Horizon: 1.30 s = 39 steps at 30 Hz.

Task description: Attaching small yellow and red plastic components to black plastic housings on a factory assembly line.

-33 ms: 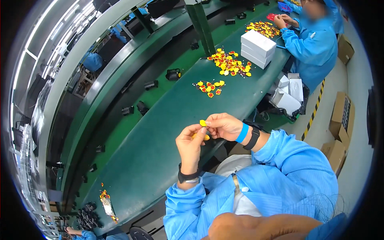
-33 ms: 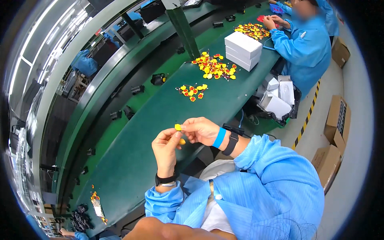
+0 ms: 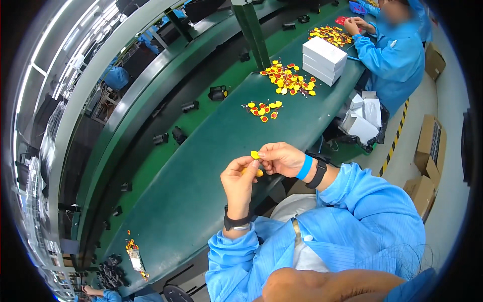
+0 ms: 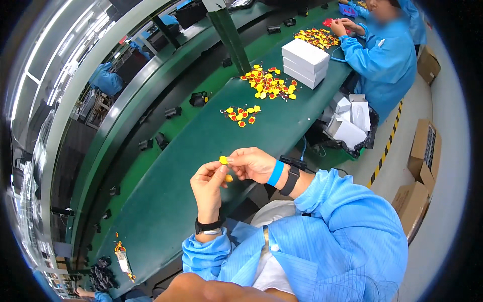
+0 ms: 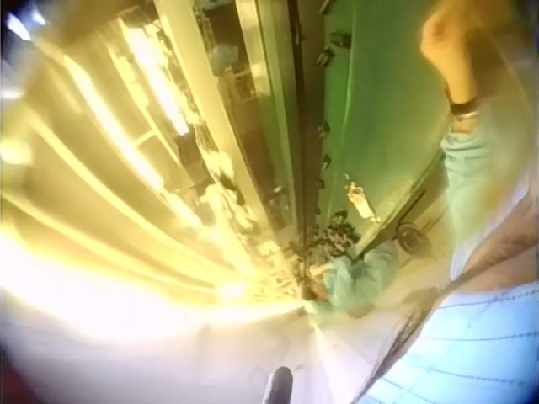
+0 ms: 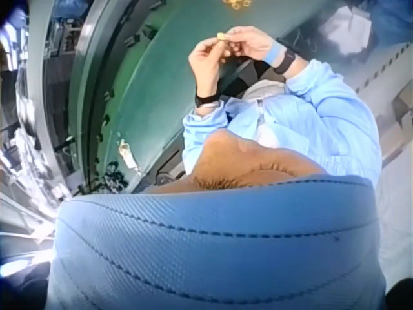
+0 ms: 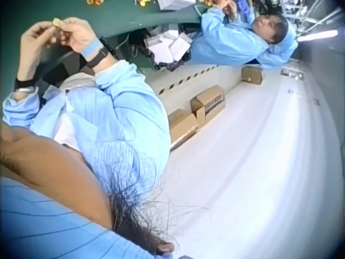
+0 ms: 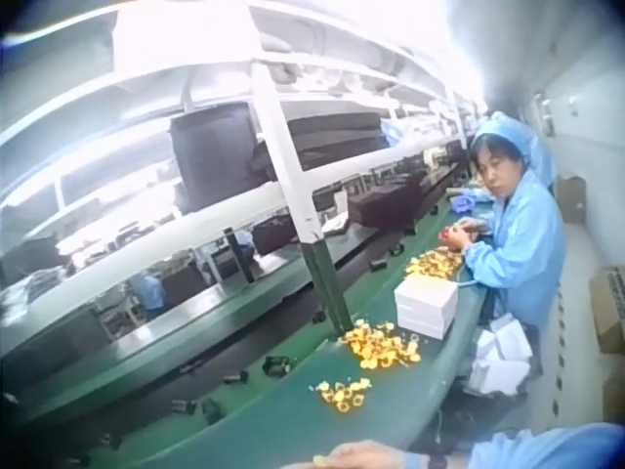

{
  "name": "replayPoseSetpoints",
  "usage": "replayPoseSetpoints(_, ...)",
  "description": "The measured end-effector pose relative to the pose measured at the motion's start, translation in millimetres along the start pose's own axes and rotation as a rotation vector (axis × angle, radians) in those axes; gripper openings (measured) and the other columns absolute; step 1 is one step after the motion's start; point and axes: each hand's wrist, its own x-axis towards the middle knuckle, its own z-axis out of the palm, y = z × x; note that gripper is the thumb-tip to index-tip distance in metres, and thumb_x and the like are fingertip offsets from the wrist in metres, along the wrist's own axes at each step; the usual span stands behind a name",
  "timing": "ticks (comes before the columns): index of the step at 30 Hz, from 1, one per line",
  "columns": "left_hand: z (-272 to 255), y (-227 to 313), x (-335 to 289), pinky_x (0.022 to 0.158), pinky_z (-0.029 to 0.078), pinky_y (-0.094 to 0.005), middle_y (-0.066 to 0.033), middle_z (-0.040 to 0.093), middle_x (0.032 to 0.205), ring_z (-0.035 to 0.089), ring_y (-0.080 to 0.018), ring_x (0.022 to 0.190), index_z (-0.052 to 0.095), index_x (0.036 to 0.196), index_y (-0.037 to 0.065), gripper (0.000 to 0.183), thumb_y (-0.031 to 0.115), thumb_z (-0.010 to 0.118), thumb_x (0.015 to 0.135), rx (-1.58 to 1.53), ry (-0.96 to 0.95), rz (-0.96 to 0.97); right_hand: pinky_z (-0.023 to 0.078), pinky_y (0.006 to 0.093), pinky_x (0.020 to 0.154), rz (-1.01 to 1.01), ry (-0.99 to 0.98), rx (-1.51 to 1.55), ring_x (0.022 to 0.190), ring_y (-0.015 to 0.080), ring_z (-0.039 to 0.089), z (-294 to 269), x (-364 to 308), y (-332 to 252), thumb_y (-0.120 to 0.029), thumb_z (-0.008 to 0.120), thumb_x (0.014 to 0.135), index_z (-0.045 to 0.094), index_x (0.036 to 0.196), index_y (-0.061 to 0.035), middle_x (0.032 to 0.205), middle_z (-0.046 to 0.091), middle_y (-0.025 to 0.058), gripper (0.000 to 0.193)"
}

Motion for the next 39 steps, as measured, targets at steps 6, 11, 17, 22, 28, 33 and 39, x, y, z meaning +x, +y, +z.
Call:
replayPoseSetpoints(6, 8.3, 0.6, 0.4, 0.047, 0.042, -0.0168, -0.0062, 0.065, 0.075, 0.059, -0.0087, 0.058, 0.063, 0.089, -0.002, 0.010, 0.005, 0.064, 0.083, 0.018, 0.029, -0.021, 0.038, 0.0235, 0.054, 0.014, 0.016, -0.021, 0.059, 0.0094, 0.049, -7.0, -3.4, -2.4, -0.022, 0.065, 0.085, 0.059, 0.081, -0.0104, 0.066, 0.054, -0.0015, 0.014)
replayPoseSetpoints(11, 14.6, -2.4, 3.3, 0.047, 0.042, -0.0166, -0.0063, 0.065, 0.074, 0.059, -0.0087, 0.058, 0.063, 0.087, -0.002, 0.008, 0.005, 0.063, 0.083, 0.013, 0.025, -0.030, 0.038, 0.0240, 0.055, 0.028, -0.011, 0.030, 0.059, 0.0102, 0.049, -12.9, -6.2, -3.6, -0.021, 0.064, 0.086, 0.059, 0.081, -0.0099, 0.066, 0.054, -0.0010, 0.013)
replayPoseSetpoints(17, 20.8, -7.9, 6.2, 0.048, 0.041, -0.0178, -0.0049, 0.064, 0.074, 0.058, -0.0085, 0.058, 0.062, 0.085, 0.000, 0.006, 0.006, 0.063, 0.083, 0.033, 0.026, -0.010, 0.040, 0.0265, 0.059, 0.092, -0.105, 0.185, 0.062, 0.0112, 0.049, -19.8, -6.9, -1.7, -0.020, 0.061, 0.087, 0.059, 0.082, -0.0087, 0.068, 0.054, 0.0002, 0.012)
replayPoseSetpoints(22, 8.2, -9.0, 2.6, 0.051, 0.041, -0.0199, -0.0039, 0.062, 0.073, 0.058, -0.0098, 0.060, 0.060, 0.085, 0.001, 0.005, 0.006, 0.062, 0.083, 0.115, 0.094, -0.014, 0.040, 0.0283, 0.059, 0.172, -0.271, 0.307, 0.063, 0.0115, 0.048, -25.0, -9.9, -7.9, -0.017, 0.059, 0.089, 0.058, 0.083, -0.0068, 0.069, 0.053, 0.0010, 0.012)
replayPoseSetpoints(28, -80.8, 17.2, -81.4, 0.059, 0.045, -0.0215, -0.0023, 0.060, 0.072, 0.055, -0.0081, 0.065, 0.060, 0.077, 0.000, 0.005, 0.001, 0.063, 0.080, 0.406, 0.164, -0.041, 0.040, 0.0273, 0.060, -0.053, -0.065, 0.118, 0.062, 0.0103, 0.047, -52.9, -13.4, -35.6, -0.015, 0.060, 0.088, 0.057, 0.081, -0.0057, 0.072, 0.052, 0.0010, 0.012)
replayPoseSetpoints(33, -168.6, -18.2, -183.5, 0.052, 0.047, -0.0224, -0.0055, 0.063, 0.069, 0.061, -0.0122, 0.060, 0.062, 0.080, -0.001, 0.008, -0.004, 0.059, 0.074, 0.364, 0.079, -0.637, 0.037, 0.0229, 0.050, -0.148, 0.157, -0.063, 0.052, 0.0082, 0.045, -66.0, 1.3, -33.4, -0.018, 0.064, 0.084, 0.058, 0.078, -0.0051, 0.061, 0.051, -0.0016, 0.016)
replayPoseSetpoints(39, -225.2, -171.9, -251.7, 0.050, 0.048, -0.0285, -0.0088, 0.064, 0.067, 0.063, -0.0177, 0.059, 0.064, 0.077, -0.001, 0.015, 0.011, 0.070, 0.071, 0.912, 0.507, -1.086, 0.040, 0.0203, 0.049, -0.204, 0.138, -0.385, 0.053, 0.0067, 0.048, -64.7, 20.5, -13.4, -0.016, 0.065, 0.084, 0.060, 0.078, -0.0041, 0.065, 0.055, 0.0000, 0.014)
